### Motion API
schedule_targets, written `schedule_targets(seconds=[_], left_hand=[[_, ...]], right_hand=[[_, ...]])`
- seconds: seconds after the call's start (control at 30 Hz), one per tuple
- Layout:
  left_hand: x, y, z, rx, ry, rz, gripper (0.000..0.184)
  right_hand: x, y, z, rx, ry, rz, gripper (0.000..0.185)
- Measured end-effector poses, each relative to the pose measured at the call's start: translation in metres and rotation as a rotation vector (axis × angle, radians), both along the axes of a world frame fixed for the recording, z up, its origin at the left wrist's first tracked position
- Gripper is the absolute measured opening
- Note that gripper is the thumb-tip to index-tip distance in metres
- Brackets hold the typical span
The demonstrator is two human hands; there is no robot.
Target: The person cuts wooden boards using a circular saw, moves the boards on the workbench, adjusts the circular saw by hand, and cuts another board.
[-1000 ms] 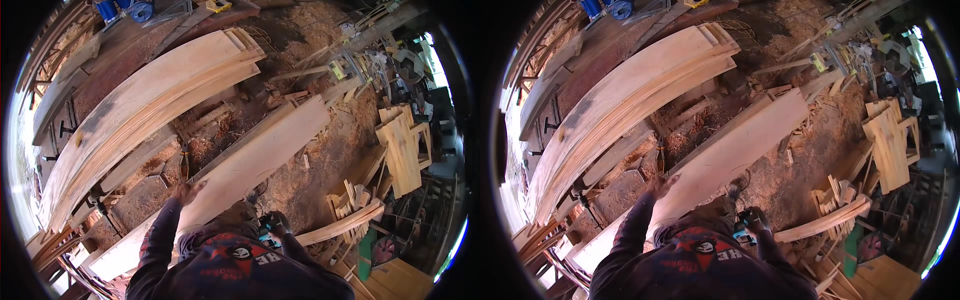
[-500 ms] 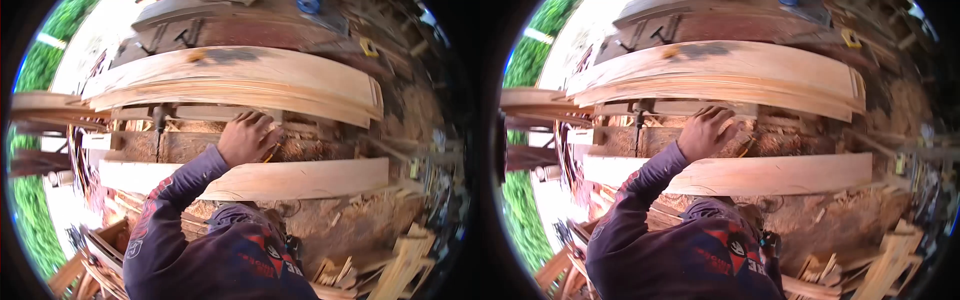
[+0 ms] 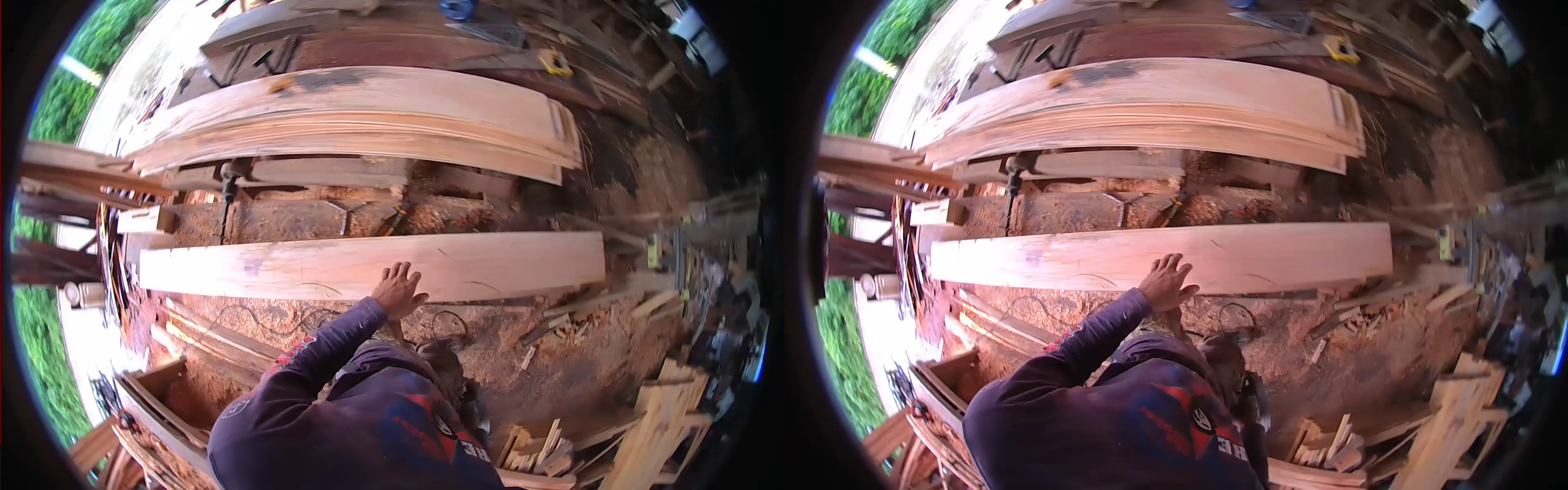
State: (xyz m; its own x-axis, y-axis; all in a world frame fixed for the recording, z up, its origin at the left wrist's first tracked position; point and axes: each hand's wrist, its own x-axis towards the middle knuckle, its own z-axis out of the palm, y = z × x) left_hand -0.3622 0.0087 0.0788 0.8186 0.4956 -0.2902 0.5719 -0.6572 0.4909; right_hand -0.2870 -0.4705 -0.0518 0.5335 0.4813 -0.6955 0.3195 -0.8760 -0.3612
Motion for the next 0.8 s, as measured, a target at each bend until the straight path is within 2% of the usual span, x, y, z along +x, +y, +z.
schedule_targets(seconds=[0.2, 0.27, 0.33, 0.43, 0.53, 0.57, 0.63, 0.67, 0.7, 0.73, 0.77, 0.8], left_hand=[[0.088, -0.076, 0.014, 0.022, 0.095, -0.271, 0.060], [0.117, -0.096, 0.020, 0.018, 0.052, -0.330, 0.060], [0.140, -0.103, 0.030, -0.183, 0.072, -0.287, 0.061], [0.164, -0.105, 0.013, -0.038, 0.086, -0.407, 0.062], [0.209, -0.099, 0.001, -0.030, 0.090, -0.354, 0.061], [0.227, -0.097, -0.001, 0.005, 0.024, -0.353, 0.059], [0.272, -0.094, -0.019, 0.015, -0.145, -0.307, 0.059], [0.298, -0.094, -0.026, -0.007, -0.145, -0.312, 0.059], [0.326, -0.097, -0.034, 0.019, -0.262, -0.232, 0.058], [0.357, -0.100, -0.041, 0.047, -0.379, -0.143, 0.058], [0.390, -0.100, -0.045, 0.027, -0.385, -0.134, 0.058], [0.431, -0.102, -0.055, 0.083, -0.436, -0.074, 0.069]], right_hand=[[0.015, -0.148, -0.030, -0.067, -0.145, 0.228, 0.040], [0.020, -0.182, -0.027, -0.063, -0.128, 0.122, 0.035], [0.024, -0.213, -0.024, -0.009, -0.175, 0.007, 0.030], [0.036, -0.254, -0.026, 0.133, -0.286, -0.159, 0.024], [0.076, -0.224, 0.054, 0.181, -0.271, -0.417, 0.030], [0.094, -0.204, 0.085, 0.155, -0.271, -0.426, 0.030], [0.125, -0.183, 0.122, 0.240, -0.069, -0.866, 0.022], [0.140, -0.179, 0.128, 0.303, 0.040, -0.998, 0.021], [0.153, -0.174, 0.137, 0.281, 0.031, -1.005, 0.021], [0.180, -0.145, 0.168, 0.287, -0.020, -0.919, 0.035], [0.213, -0.107, 0.202, 0.294, -0.071, -0.824, 0.049], [0.242, -0.072, 0.224, 0.344, -0.117, -0.790, 0.049]])
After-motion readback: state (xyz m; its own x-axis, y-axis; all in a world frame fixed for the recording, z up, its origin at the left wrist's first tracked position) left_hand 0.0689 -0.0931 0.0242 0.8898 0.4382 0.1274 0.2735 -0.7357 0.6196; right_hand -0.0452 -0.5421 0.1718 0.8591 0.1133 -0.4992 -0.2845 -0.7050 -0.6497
